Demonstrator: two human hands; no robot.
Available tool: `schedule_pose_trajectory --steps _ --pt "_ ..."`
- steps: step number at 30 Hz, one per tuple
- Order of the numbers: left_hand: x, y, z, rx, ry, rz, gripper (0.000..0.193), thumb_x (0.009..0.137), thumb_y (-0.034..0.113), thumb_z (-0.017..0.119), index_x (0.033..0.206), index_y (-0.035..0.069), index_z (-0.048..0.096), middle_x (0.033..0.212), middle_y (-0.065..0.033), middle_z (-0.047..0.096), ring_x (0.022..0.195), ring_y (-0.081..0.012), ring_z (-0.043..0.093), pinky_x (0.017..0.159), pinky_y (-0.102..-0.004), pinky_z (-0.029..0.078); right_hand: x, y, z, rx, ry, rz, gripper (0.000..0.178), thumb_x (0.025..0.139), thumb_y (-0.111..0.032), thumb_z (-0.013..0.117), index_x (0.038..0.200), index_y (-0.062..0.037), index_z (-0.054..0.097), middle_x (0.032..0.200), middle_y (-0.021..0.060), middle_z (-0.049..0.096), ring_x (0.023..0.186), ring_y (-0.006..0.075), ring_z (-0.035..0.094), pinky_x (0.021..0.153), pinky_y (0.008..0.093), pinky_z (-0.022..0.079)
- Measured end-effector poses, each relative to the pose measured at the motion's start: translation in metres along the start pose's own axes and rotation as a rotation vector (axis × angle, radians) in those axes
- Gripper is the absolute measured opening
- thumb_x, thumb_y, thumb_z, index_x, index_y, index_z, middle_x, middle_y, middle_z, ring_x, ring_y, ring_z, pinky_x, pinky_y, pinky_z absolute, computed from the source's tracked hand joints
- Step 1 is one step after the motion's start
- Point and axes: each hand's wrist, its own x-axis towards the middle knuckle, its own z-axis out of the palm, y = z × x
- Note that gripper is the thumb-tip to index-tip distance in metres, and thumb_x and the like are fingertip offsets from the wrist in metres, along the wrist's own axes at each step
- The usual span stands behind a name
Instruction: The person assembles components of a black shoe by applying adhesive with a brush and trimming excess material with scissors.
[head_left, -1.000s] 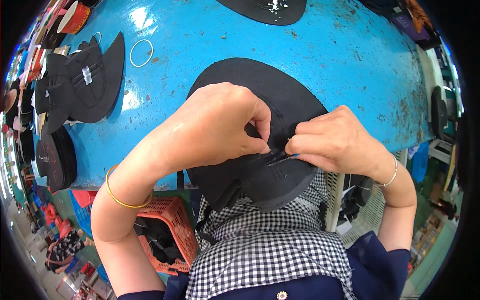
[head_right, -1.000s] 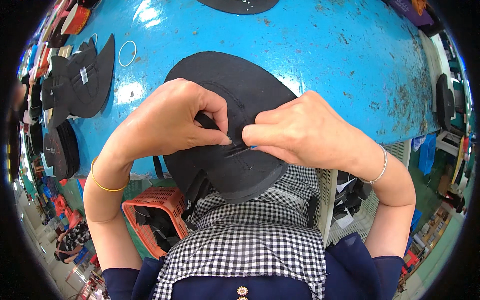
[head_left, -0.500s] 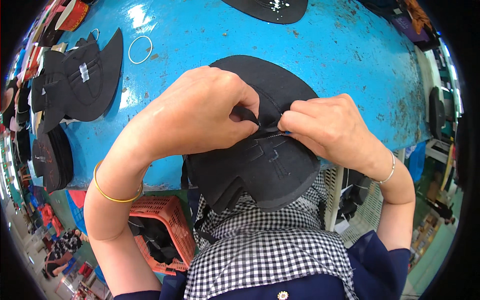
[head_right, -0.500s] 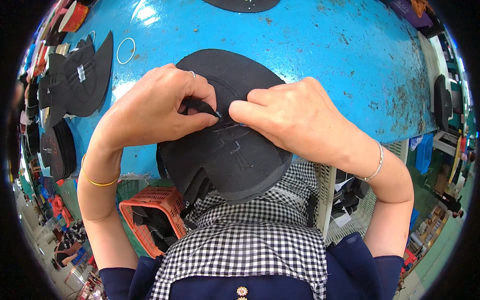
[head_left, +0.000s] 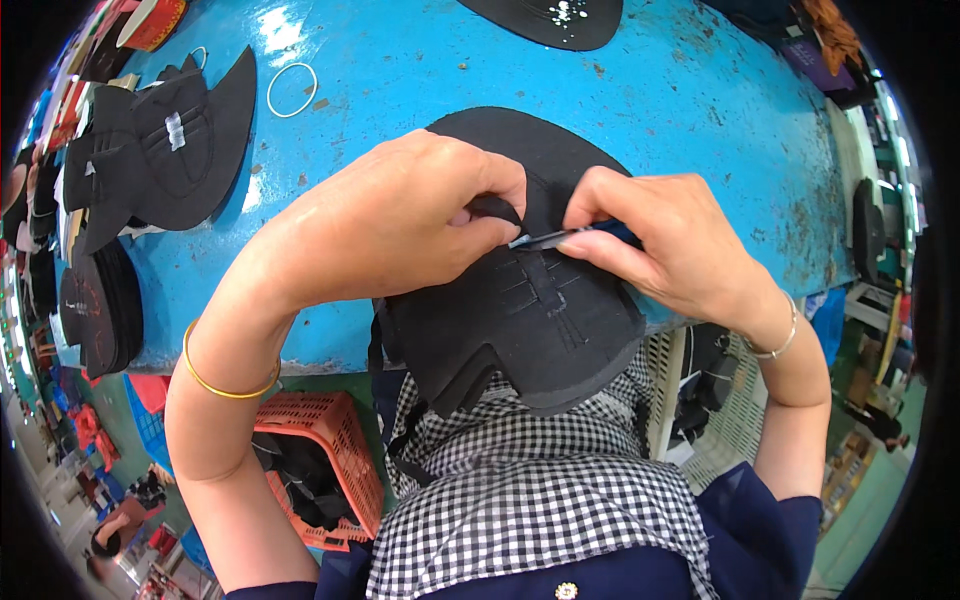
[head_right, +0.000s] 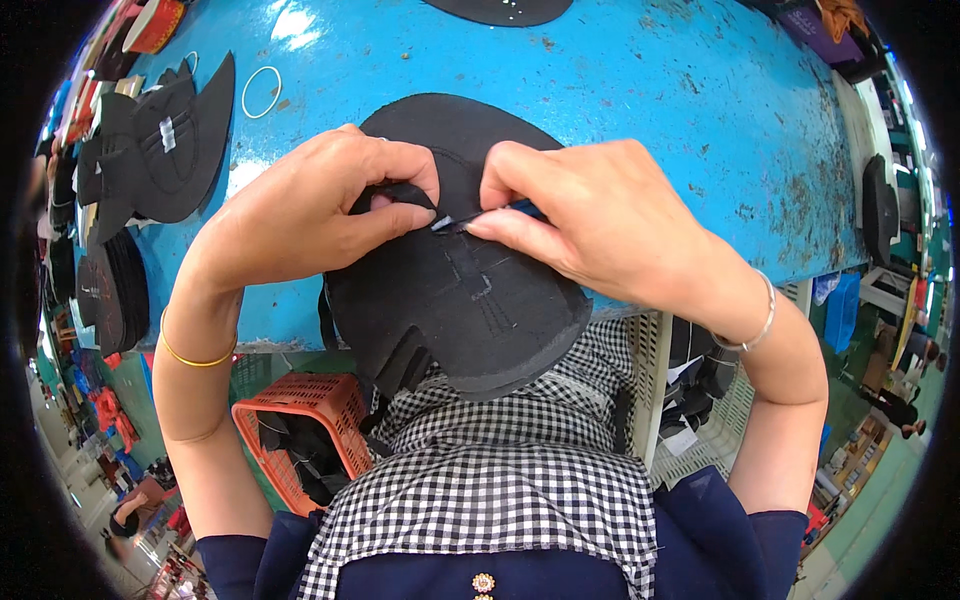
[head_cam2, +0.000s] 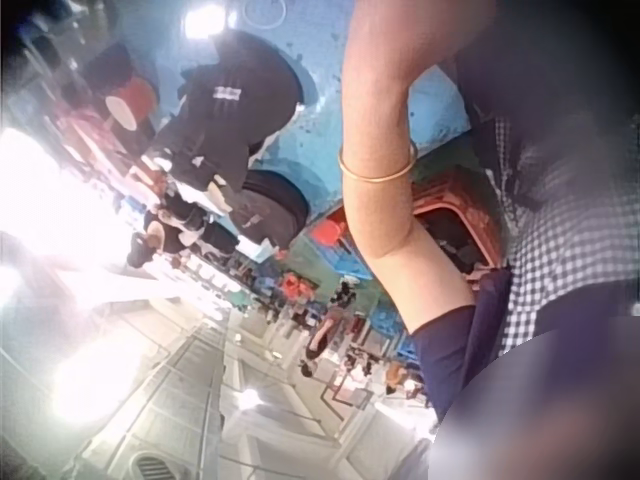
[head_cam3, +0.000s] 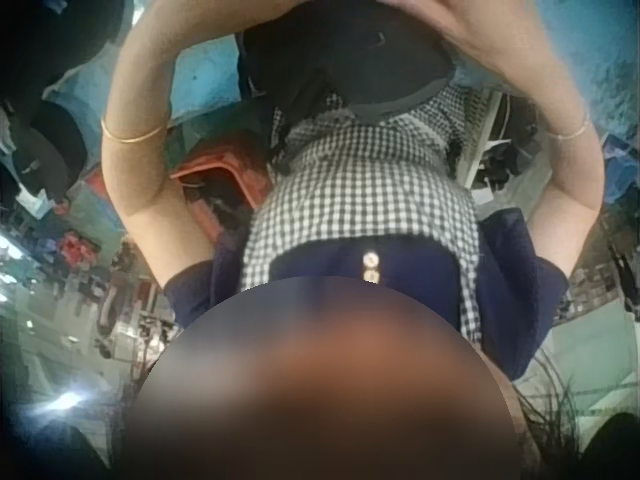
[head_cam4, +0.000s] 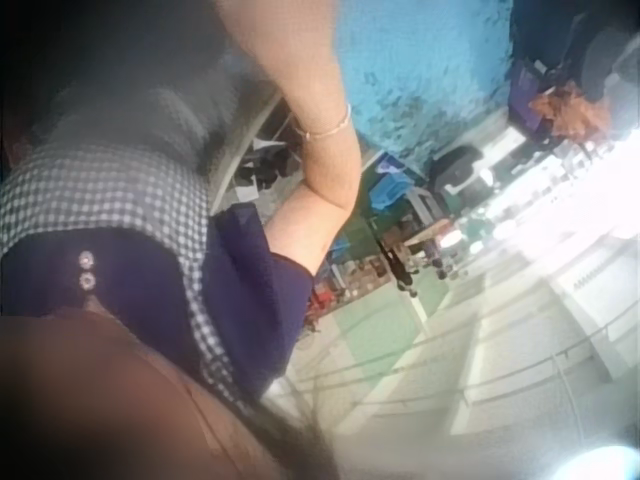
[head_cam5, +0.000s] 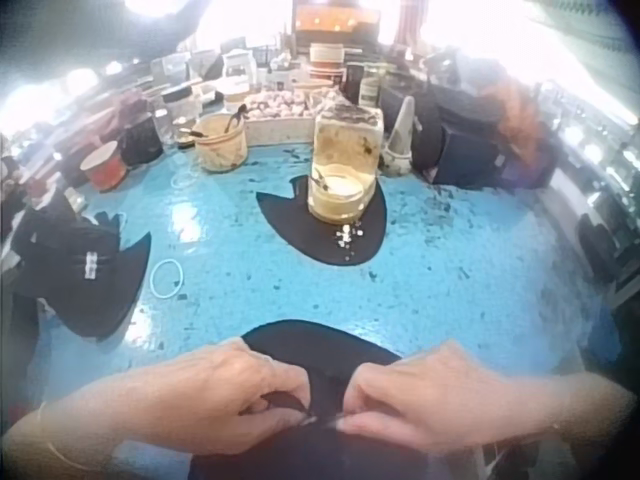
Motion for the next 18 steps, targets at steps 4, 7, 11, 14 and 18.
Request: schedule_pose_trajectory --steps 4,7,11,14,18 --pt "-0.004 -0.004 -0.001 -0.129 0.037 -0.049 0.014 0.087 0.014 0.069 0.092 0.002 0.065 0.07 -0.0067 0.058 0.061 -0.0164 0.05 0.06 -0.0309 0.042 -0.01 -0.028 0.0 -0.084 0.079 -0.119 0.018 0.084 -0.02 0.07 0.093 -0.0076 0.058 0.079 0.0061 0.065 0.063 0.0236 0.064 0.05 0.0331 0.048" --pt "-0.004 0.002 -0.008 -0.32 0.143 -0.186 0.011 0.089 0.012 0.07 0.094 0.002 0.068 0.073 0.0098 0.053 0.067 0.0016 0.041 0.056 -0.0188 0.031 -0.017 -0.051 0.033 -0.521 0.103 -0.267 0.021 0.08 -0.015 0.065 0.095 -0.0003 0.062 0.1 0.0196 0.07 0.049 0.0103 0.054 0.041 0.0258 0.044" --pt "-0.015 0.006 -0.027 -0.437 0.294 -0.133 0.01 0.092 0.012 0.069 0.097 0.004 0.071 0.073 0.0088 0.054 0.064 0.0022 0.041 0.055 -0.0178 0.029 -0.019 -0.074 0.054 -0.816 0.026 -0.166 0.013 0.083 -0.012 0.061 0.086 -0.0004 0.061 0.113 0.0315 0.068 0.042 0.0053 0.046 0.033 0.0242 0.037" --pt "-0.025 0.009 -0.039 -0.285 0.473 0.042 0.014 0.094 0.014 0.065 0.1 0.004 0.072 0.068 0.004 0.058 0.058 0.0004 0.043 0.051 -0.0183 0.028 -0.015 -0.07 0.055 -0.79 0.082 -0.185 0.011 0.087 -0.013 0.061 0.084 -0.0026 0.058 0.098 0.0281 0.072 0.044 0.0076 0.05 0.035 0.0245 0.04" --pt "-0.042 0.024 -0.044 -0.333 0.435 -0.033 0.016 0.094 0.011 0.064 0.106 0.0 0.067 0.07 0.0 0.064 0.059 0.0002 0.051 0.051 -0.0168 0.031 -0.005 -0.027 0.017 0.297 0.307 0.134 0.023 0.083 -0.013 0.069 0.104 -0.0055 0.063 0.086 0.0129 0.069 0.061 0.0325 0.067 0.057 0.0374 0.053"
